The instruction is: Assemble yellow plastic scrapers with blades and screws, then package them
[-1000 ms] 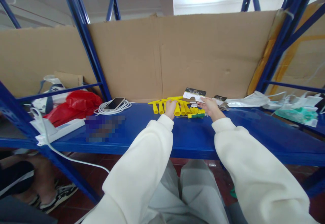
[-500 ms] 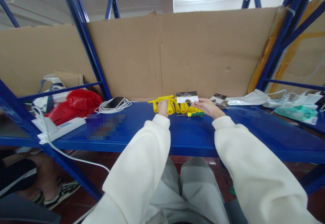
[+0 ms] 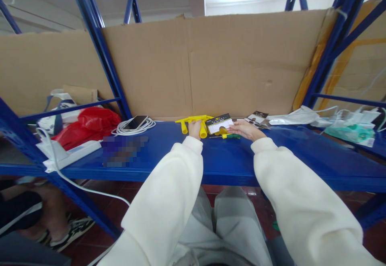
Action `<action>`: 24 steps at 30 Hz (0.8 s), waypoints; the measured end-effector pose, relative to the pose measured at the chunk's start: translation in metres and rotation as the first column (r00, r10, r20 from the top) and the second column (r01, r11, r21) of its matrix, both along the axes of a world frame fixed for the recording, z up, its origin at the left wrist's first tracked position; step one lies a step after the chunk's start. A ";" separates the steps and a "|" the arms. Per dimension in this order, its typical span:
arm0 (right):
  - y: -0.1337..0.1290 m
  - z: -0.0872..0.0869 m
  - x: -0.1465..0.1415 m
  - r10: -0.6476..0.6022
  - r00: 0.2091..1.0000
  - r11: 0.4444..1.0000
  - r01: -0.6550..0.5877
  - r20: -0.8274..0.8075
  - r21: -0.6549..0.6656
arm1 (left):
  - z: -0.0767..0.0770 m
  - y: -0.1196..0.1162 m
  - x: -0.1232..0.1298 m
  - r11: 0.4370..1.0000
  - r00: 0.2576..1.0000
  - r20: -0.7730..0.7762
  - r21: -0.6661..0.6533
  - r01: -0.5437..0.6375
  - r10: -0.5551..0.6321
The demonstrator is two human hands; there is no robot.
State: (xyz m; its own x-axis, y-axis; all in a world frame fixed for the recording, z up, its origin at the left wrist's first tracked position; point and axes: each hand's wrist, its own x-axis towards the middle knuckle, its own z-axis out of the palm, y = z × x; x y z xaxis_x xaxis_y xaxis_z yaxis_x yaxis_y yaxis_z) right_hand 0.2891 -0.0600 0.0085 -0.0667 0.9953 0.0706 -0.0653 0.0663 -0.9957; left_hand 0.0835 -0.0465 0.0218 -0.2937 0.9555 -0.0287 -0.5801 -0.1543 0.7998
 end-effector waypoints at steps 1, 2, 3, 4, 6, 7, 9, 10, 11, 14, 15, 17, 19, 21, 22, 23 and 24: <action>-0.001 0.001 0.000 -0.010 1.000 1.000 0.010 -0.014 0.008 | 0.000 0.002 -0.001 1.000 1.000 0.008 -0.012 -0.011 0.011; -0.002 0.001 -0.001 -0.017 1.000 1.000 0.017 -0.026 0.015 | 0.001 0.004 -0.002 0.999 0.999 0.031 -0.018 -0.042 0.043; -0.003 0.002 -0.001 -0.018 0.999 1.000 0.018 -0.033 0.022 | 0.002 0.005 -0.004 0.997 0.995 0.060 -0.022 -0.072 0.073; -0.004 0.002 -0.001 -0.009 0.999 1.000 0.010 -0.034 0.028 | 0.003 0.007 -0.005 0.995 0.993 0.071 -0.026 -0.092 0.093; -0.005 0.003 -0.001 0.035 0.999 0.999 -0.034 -0.022 0.040 | 0.004 0.010 -0.008 0.993 0.989 0.088 -0.028 -0.114 0.116; -0.006 0.004 -0.001 0.069 0.998 0.997 -0.069 -0.010 0.045 | 0.004 0.011 -0.009 0.992 0.988 0.097 -0.031 -0.119 0.122; -0.007 0.004 -0.001 0.137 0.990 0.989 -0.138 0.017 0.048 | 0.004 0.012 -0.009 0.991 0.983 0.127 -0.045 -0.127 0.132; -0.008 0.004 0.000 0.162 0.986 0.986 -0.163 0.029 0.047 | 0.004 0.012 -0.009 0.990 0.980 0.143 -0.053 -0.129 0.136; -0.008 0.004 0.000 0.177 0.983 0.983 -0.179 0.036 0.045 | 0.003 0.013 -0.009 0.990 0.978 0.156 -0.061 -0.130 0.138; -0.009 0.005 0.000 0.196 0.980 0.980 -0.197 0.036 0.039 | 0.003 0.012 -0.009 0.988 0.975 0.167 -0.068 -0.139 0.148; -0.009 0.005 0.000 0.205 0.978 0.978 -0.206 0.036 0.037 | 0.003 0.012 -0.009 0.988 0.974 0.168 -0.060 -0.144 0.152; -0.009 0.006 0.000 0.227 0.973 0.973 -0.229 0.042 0.035 | 0.003 0.012 -0.010 0.988 0.973 0.171 -0.041 -0.149 0.154; -0.009 0.005 -0.001 0.240 0.969 0.969 -0.242 0.051 0.038 | 0.002 0.012 -0.011 0.993 0.981 0.156 -0.019 -0.115 0.117; -0.008 0.004 -0.002 0.243 0.969 0.969 -0.245 0.054 0.042 | 0.000 0.012 -0.010 1.000 0.994 0.106 0.002 -0.028 0.028; -0.007 0.003 -0.003 0.245 0.968 0.968 -0.247 0.055 0.042 | -0.001 0.013 -0.009 0.999 0.997 0.070 0.014 0.033 -0.034; -0.007 0.003 -0.003 0.246 0.968 0.968 -0.248 0.056 0.040 | -0.003 0.013 -0.008 0.995 0.995 0.030 0.028 0.099 -0.100; -0.006 0.002 -0.004 0.248 0.967 0.967 -0.250 0.058 0.037 | -0.005 0.013 -0.007 0.987 0.988 -0.011 0.037 0.155 -0.155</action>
State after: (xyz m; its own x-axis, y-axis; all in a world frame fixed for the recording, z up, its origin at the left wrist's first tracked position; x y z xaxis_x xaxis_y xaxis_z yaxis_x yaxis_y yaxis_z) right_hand 0.2854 -0.0658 0.0101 -0.3169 0.9428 0.1032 -0.0332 0.0977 -0.9947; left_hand 0.0761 -0.0332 0.0170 -0.1419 0.9898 0.0101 -0.5931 -0.0932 0.7997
